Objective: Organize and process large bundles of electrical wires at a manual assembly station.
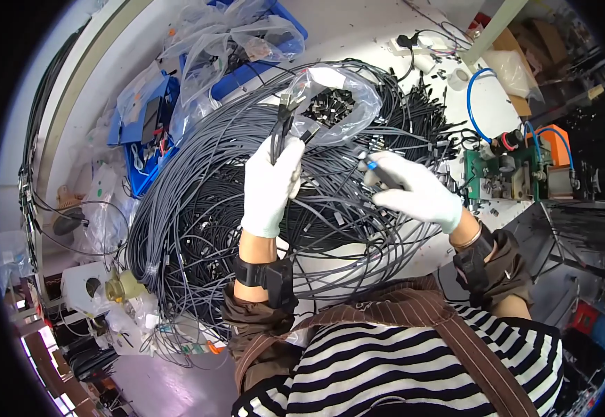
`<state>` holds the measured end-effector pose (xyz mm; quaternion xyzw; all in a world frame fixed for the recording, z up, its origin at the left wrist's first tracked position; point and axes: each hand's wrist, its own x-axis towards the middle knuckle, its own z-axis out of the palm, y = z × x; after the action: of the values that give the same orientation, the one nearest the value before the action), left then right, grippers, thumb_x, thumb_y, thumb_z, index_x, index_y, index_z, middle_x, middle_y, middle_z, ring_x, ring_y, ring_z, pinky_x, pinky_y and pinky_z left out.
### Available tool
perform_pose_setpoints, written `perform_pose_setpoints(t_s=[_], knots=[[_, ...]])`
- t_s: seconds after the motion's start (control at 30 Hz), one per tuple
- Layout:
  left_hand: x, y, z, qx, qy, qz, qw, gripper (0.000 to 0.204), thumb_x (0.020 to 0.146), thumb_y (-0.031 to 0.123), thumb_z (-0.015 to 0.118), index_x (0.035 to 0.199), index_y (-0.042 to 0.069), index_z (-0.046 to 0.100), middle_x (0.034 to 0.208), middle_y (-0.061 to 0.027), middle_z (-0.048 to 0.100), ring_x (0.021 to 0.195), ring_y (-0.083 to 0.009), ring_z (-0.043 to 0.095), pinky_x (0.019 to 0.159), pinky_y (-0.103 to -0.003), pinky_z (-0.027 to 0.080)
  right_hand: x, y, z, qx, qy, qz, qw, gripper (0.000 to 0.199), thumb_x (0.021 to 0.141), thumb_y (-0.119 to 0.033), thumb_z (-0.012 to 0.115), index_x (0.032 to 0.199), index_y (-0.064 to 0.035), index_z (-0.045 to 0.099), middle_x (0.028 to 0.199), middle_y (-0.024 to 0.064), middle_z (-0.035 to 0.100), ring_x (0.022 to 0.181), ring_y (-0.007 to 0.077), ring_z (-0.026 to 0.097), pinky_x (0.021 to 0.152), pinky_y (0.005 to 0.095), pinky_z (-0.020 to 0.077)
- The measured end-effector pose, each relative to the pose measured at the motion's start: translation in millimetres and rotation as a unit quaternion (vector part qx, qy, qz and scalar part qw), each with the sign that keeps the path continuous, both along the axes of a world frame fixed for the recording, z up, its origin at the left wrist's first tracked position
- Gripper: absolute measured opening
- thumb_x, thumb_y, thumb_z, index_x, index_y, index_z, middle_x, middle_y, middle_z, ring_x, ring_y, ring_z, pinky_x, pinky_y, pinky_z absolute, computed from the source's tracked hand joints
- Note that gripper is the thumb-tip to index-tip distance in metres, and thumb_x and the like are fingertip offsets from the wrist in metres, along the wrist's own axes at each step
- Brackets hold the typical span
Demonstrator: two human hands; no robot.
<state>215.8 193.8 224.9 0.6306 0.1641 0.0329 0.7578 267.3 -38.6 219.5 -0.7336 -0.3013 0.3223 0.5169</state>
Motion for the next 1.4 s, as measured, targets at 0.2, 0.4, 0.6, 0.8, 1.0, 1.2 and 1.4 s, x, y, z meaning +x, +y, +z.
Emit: perform_pose_setpoints(t_s=[0.2,0.4,0.6,0.8,1.0,1.2,1.4], knots=[[-8.3,-7.3,9.5,0.066,0.009,0.030,0.997,0.013,0.083,0.012,0.060,0.090,0.001,0.058,0.061,0.0011,0.054,0.045,-0.0019,0.041,0.041,-0.017,0.031,-2.7,15.4,-9.6,-0.032,-0.168,0.042,0.984,0.036,0.077,-0.030,0.062,0.104,-0.0077,0.056,0.095,0.0102,0.053,0.086,0.0249,0.055,0.078,0.0330,0.0442],[-8.7,-14.2,5.4,0.224,-0.024,0.022,0.974,0.012,0.080,0.010,0.063,0.088,0.000,0.062,0.063,0.0001,0.057,0.046,-0.0025,0.043,0.043,-0.017,0.033,-4.7,23.7,-2.8,-0.048,-0.091,0.050,0.994,0.036,0.078,-0.027,0.061,0.105,-0.0038,0.054,0.098,0.0099,0.053,0.092,0.0211,0.053,0.083,0.0321,0.0419],[-6.3,-14.7,-3.6,0.267,-0.039,0.003,0.963,0.016,0.080,0.015,0.064,0.088,0.001,0.063,0.068,-0.0032,0.061,0.054,-0.0070,0.052,0.052,-0.022,0.042,-2.0,28.5,-8.1,-0.013,0.089,-0.006,0.996,0.033,0.078,-0.022,0.061,0.105,-0.0036,0.054,0.100,0.0080,0.054,0.093,0.0159,0.052,0.082,0.0304,0.0425],[-2.7,-14.7,-9.8,0.199,0.000,0.039,0.979,0.015,0.083,0.014,0.061,0.088,0.000,0.061,0.066,-0.0024,0.060,0.056,-0.0071,0.052,0.053,-0.023,0.041,1.5,36.2,-15.4,0.009,0.003,-0.088,0.996,0.032,0.077,-0.017,0.062,0.104,-0.0008,0.053,0.094,0.0060,0.057,0.086,0.0129,0.053,0.078,0.0280,0.0437],[21.7,-16.0,-10.5,0.211,-0.036,0.085,0.973,0.015,0.087,0.015,0.055,0.087,0.001,0.056,0.062,-0.0026,0.058,0.053,-0.0075,0.051,0.051,-0.023,0.040,27.2,44.0,-19.9,-0.017,0.027,0.025,0.999,0.029,0.074,-0.012,0.061,0.099,0.0017,0.053,0.084,0.0074,0.059,0.076,0.0144,0.056,0.070,0.0273,0.0464],[47.5,-4.0,-35.9,0.225,0.005,0.052,0.973,0.021,0.090,0.021,0.049,0.085,0.001,0.053,0.060,-0.0030,0.056,0.051,-0.0081,0.049,0.048,-0.024,0.038,27.9,56.3,-57.6,0.107,0.344,-0.041,0.932,0.023,0.070,-0.005,0.056,0.092,0.0013,0.053,0.073,0.0070,0.056,0.059,0.0126,0.053,0.052,0.0230,0.0428],[48.8,14.2,-57.3,0.256,-0.066,0.063,0.962,0.022,0.090,0.021,0.048,0.082,0.002,0.053,0.056,-0.0015,0.052,0.046,-0.0077,0.045,0.045,-0.024,0.036,30.8,67.6,-58.8,0.166,0.442,-0.068,0.879,0.020,0.071,-0.008,0.056,0.089,-0.0017,0.052,0.062,0.0038,0.051,0.043,0.0096,0.045,0.039,0.0207,0.0362]])
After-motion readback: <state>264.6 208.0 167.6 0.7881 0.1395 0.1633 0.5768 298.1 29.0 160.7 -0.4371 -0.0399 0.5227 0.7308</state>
